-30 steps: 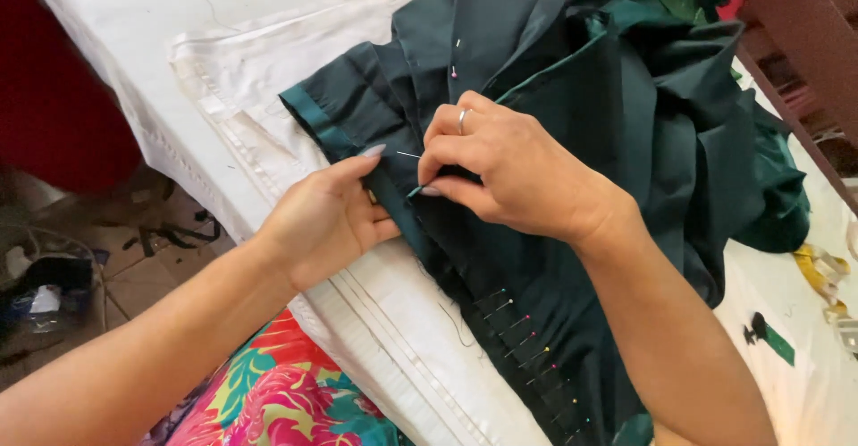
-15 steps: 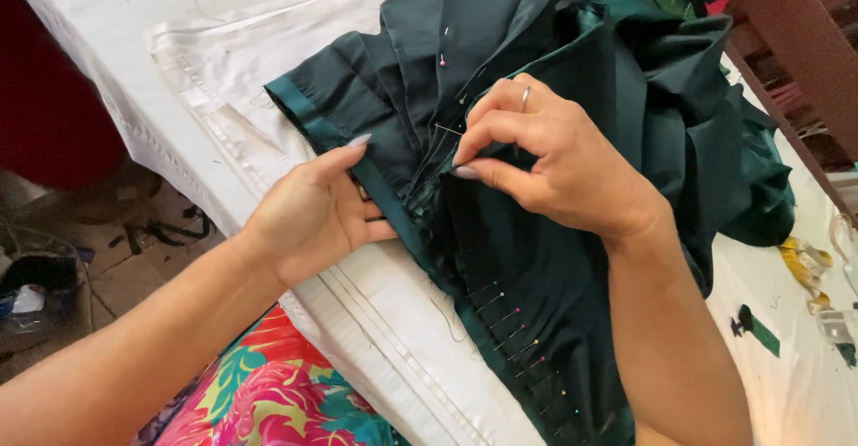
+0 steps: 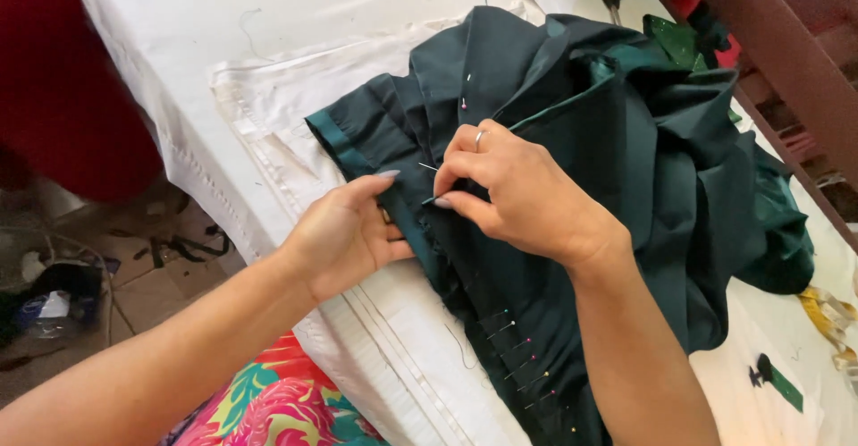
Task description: Pinning a piece of dark green fabric to secure pleats or a seam before sewing.
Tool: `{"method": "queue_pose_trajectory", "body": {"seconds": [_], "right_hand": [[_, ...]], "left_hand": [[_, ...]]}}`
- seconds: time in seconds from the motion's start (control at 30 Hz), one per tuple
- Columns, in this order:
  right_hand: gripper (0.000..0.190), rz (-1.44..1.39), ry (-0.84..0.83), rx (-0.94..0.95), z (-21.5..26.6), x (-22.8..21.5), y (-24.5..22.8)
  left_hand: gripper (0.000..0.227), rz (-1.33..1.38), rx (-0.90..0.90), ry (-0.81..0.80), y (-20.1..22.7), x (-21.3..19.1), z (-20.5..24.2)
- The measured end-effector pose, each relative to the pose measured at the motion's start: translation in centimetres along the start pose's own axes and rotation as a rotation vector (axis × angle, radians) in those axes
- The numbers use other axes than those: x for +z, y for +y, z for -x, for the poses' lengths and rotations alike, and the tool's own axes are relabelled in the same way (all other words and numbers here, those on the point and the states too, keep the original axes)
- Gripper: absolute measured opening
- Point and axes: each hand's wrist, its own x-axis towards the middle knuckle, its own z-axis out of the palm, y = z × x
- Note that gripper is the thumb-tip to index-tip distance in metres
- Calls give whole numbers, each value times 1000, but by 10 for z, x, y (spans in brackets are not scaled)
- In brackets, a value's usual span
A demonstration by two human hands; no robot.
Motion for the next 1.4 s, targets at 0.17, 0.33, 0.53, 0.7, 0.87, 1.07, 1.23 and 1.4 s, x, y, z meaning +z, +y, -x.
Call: {"method": "queue_pose_trajectory", "body": {"seconds": [0.17, 0.33, 0.53, 0.7, 0.87, 1.07, 1.23, 1.4], "right_hand": [[6, -3, -39, 11, -4, 2, -3], [7, 25, -73, 16, -7, 5, -2], [11, 23, -59, 0, -10, 7, -2], [23, 3, 25, 16, -8, 9, 2], [20, 0, 201, -27, 18, 4, -5], [21, -173, 174, 9, 76, 22, -12], [36, -357, 75, 93, 100, 55, -15], [44, -306, 17, 152, 99, 65, -16]], "left_hand": [[27, 16, 9, -10, -3, -6, -7], [22, 3, 5, 11, -3, -6, -6], [21, -68, 88, 73, -4, -1, -2], [51, -98, 139, 155, -10, -8, -12], [44, -140, 171, 65, -13, -14, -17], [53, -174, 169, 115, -10, -14, -18], [51, -231, 146, 182, -4, -8, -16], [42, -406, 32, 305, 4, 8, -12]]}}
